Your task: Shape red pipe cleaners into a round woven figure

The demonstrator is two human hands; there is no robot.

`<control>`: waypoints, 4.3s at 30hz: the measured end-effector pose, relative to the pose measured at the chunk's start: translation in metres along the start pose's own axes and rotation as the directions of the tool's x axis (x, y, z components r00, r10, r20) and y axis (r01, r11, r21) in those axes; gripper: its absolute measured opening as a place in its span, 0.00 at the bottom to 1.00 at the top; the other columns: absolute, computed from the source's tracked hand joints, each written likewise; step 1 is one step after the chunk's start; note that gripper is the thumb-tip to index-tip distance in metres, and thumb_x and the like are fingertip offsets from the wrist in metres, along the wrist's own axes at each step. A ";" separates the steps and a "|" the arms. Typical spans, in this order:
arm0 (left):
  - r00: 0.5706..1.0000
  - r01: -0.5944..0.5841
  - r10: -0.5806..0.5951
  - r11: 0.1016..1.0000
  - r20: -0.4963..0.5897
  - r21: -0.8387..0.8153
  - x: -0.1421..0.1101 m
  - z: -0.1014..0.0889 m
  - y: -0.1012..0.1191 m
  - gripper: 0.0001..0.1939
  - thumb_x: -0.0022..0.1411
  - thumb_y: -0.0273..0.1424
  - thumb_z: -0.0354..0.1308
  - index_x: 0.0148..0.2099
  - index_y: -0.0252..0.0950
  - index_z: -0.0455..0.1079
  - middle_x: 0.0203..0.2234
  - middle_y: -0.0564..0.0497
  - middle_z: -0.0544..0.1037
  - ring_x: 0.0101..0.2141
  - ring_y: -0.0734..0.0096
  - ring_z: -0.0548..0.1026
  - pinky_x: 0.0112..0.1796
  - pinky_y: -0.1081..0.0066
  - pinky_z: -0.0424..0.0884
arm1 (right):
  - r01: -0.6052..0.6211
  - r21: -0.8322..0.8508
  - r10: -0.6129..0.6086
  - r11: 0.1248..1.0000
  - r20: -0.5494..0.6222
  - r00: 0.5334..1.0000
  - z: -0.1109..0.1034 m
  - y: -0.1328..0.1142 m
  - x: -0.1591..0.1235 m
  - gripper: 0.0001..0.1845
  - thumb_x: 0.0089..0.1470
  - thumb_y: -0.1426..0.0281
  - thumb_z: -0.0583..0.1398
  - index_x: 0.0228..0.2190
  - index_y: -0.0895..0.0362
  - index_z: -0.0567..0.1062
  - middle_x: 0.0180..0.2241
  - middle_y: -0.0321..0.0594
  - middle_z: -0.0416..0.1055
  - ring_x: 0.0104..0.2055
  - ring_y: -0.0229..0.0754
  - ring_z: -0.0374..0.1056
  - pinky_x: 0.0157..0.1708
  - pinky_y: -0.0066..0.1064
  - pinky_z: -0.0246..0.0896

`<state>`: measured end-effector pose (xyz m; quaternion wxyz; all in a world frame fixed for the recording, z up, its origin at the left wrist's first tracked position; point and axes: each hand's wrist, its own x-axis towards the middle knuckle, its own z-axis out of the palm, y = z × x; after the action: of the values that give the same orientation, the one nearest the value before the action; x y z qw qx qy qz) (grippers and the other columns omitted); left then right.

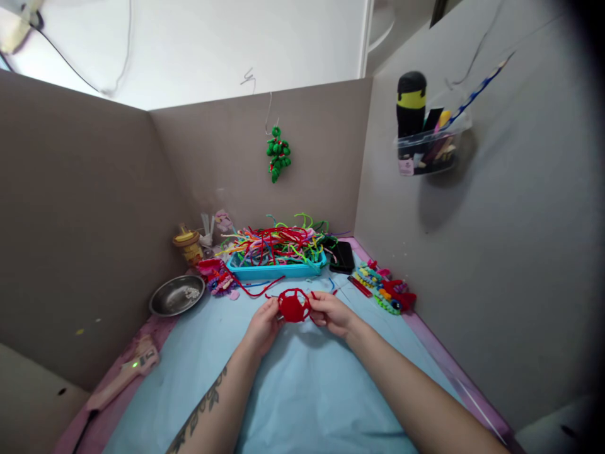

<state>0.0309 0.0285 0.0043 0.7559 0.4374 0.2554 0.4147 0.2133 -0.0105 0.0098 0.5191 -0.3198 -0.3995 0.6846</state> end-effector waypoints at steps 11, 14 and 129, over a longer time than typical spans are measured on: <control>0.888 -0.290 0.405 0.861 -0.217 0.418 0.002 -0.002 0.001 0.15 0.53 0.39 0.59 0.41 0.36 0.70 0.38 0.48 0.74 0.41 0.66 0.70 0.43 0.70 0.63 | 0.118 -0.117 -0.124 0.986 -0.046 0.991 0.009 -0.002 -0.001 0.18 0.43 0.59 0.64 0.22 0.57 0.62 0.14 0.25 0.50 0.15 0.27 0.41 0.15 0.23 0.33; 0.933 -0.267 0.318 0.925 -0.166 0.271 -0.001 0.002 0.001 0.20 0.56 0.41 0.55 0.47 0.36 0.68 0.42 0.45 0.73 0.43 0.63 0.70 0.43 0.68 0.63 | 0.127 -0.194 -0.134 0.973 -0.022 0.991 0.011 -0.001 -0.002 0.17 0.43 0.59 0.63 0.23 0.57 0.62 0.15 0.26 0.51 0.15 0.27 0.42 0.15 0.24 0.34; 0.677 -0.389 0.612 -0.175 0.409 0.905 -0.014 0.013 -0.002 0.06 0.54 0.26 0.57 0.34 0.40 0.73 0.41 0.47 0.71 0.45 0.62 0.67 0.45 0.58 0.64 | 0.155 -0.814 -0.388 0.559 -0.091 0.917 0.022 0.004 0.002 0.06 0.47 0.73 0.57 0.24 0.60 0.73 0.24 0.35 0.68 0.28 0.36 0.63 0.29 0.26 0.55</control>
<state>0.0340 0.0102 0.0091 0.0090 0.8412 0.3279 0.4299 0.1921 -0.0136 0.0165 0.4703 -0.5369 -0.6338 0.2981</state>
